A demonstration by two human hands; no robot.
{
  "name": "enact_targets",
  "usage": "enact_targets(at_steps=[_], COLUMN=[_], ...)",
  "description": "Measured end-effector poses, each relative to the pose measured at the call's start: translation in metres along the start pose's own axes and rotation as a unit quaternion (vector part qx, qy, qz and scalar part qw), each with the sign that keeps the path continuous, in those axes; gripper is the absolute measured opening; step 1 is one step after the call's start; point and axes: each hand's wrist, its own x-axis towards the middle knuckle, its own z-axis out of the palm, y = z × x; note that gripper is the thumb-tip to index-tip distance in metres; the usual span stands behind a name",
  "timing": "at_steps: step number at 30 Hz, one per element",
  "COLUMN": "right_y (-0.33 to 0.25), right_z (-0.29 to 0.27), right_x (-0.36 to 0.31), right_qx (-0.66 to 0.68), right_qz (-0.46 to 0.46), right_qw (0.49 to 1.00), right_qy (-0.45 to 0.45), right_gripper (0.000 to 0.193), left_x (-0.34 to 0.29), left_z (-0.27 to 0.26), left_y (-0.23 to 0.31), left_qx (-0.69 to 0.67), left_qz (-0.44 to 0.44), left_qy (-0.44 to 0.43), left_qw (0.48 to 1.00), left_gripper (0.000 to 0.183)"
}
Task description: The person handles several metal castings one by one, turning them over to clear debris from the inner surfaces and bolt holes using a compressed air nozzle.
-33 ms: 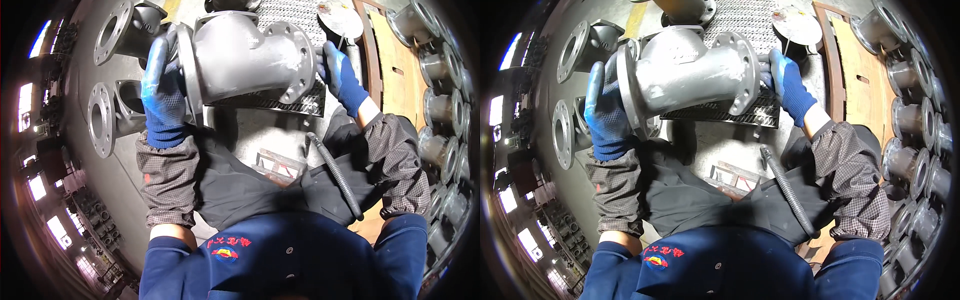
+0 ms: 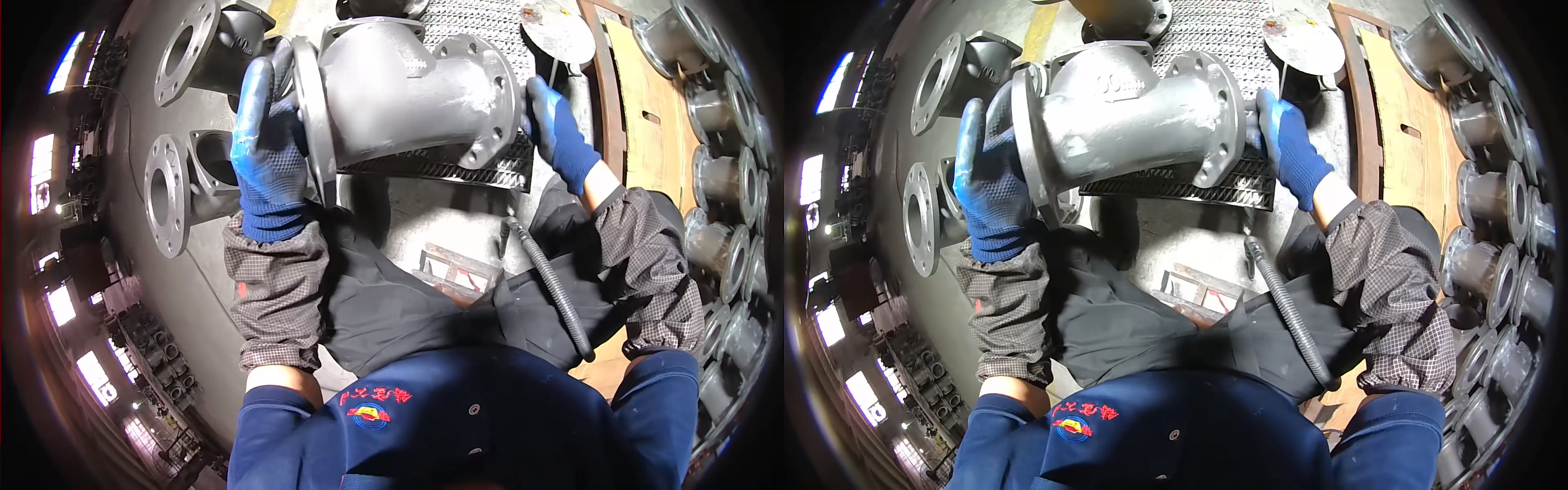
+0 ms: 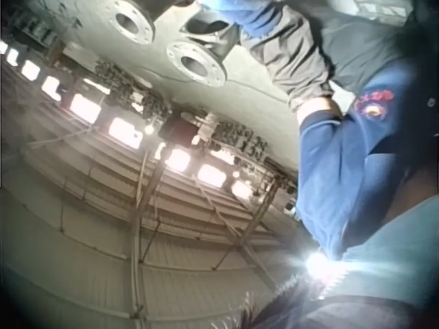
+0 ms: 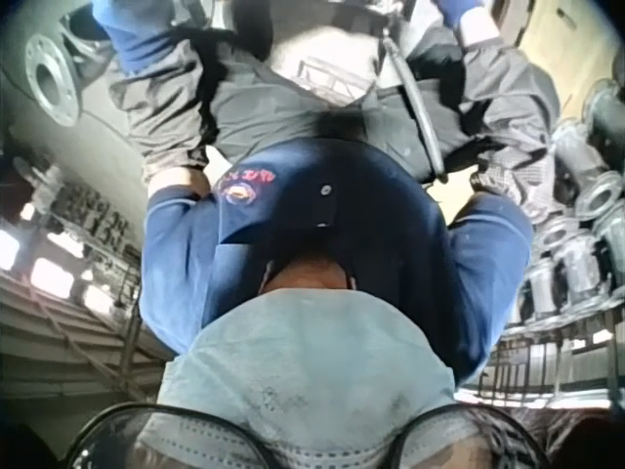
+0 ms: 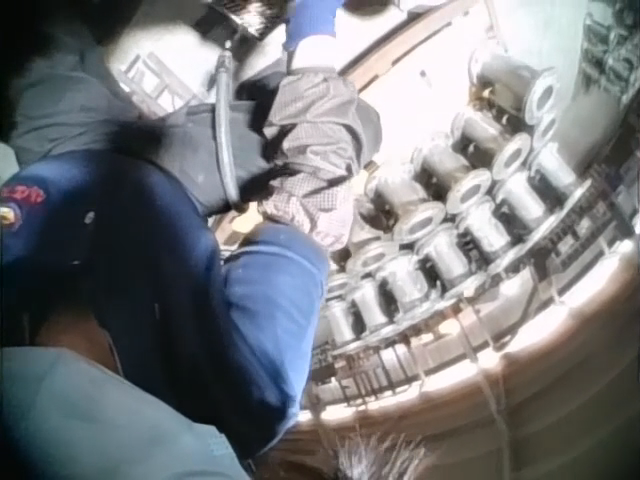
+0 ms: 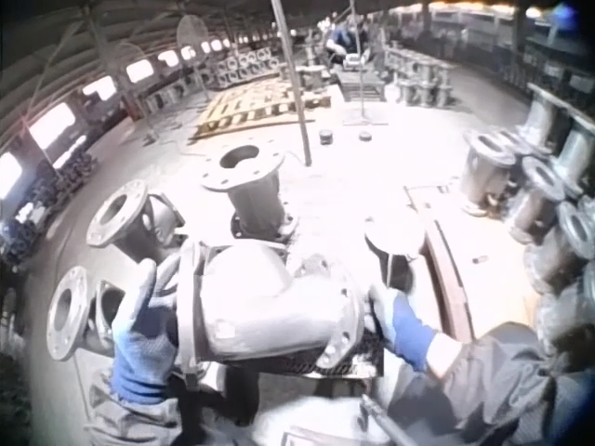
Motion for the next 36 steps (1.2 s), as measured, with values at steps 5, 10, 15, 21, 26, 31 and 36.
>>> enact_targets(at_steps=[5,10,15,21,26,31,36], right_y=[0.050,0.042,0.039,0.032,0.026,0.044,0.020], right_z=[-0.031,-0.025,-0.011,-0.009,-0.019,-0.034,-0.013], right_x=[0.007,0.007,0.004,-0.013,-0.024,0.012,0.008], right_qx=[-0.559,-0.556,-0.162,-0.485,-0.526,-0.390,-0.042], right_qz=[-0.386,-0.418,-0.106,-0.280,-0.373,-0.300,-0.141], right_qw=[0.728,0.717,0.981,0.827,0.758,0.866,0.989], right_qy=[-0.097,-0.038,0.011,-0.041,-0.096,-0.087,-0.026], right_gripper=[0.033,0.035,0.018,0.017,0.034,0.020,0.030], left_x=[0.012,0.024,0.011,0.004,0.013,0.022,0.030], left_z=[0.018,0.013,0.035,0.022,0.018,0.007,0.015], left_y=[-0.002,0.021,0.042,0.034,0.049,0.027,0.041], left_qx=[-0.104,-0.227,-0.081,-0.055,0.053,0.175,0.024], left_qz=[0.075,-0.240,-0.196,-0.132,-0.228,0.189,-0.111], left_qy=[0.014,-0.126,-0.184,-0.110,-0.067,-0.113,-0.139], left_qw=[0.992,0.936,0.960,0.984,0.970,0.960,0.984], left_gripper=[0.058,0.072,0.093,0.080,0.061,0.040,0.049])
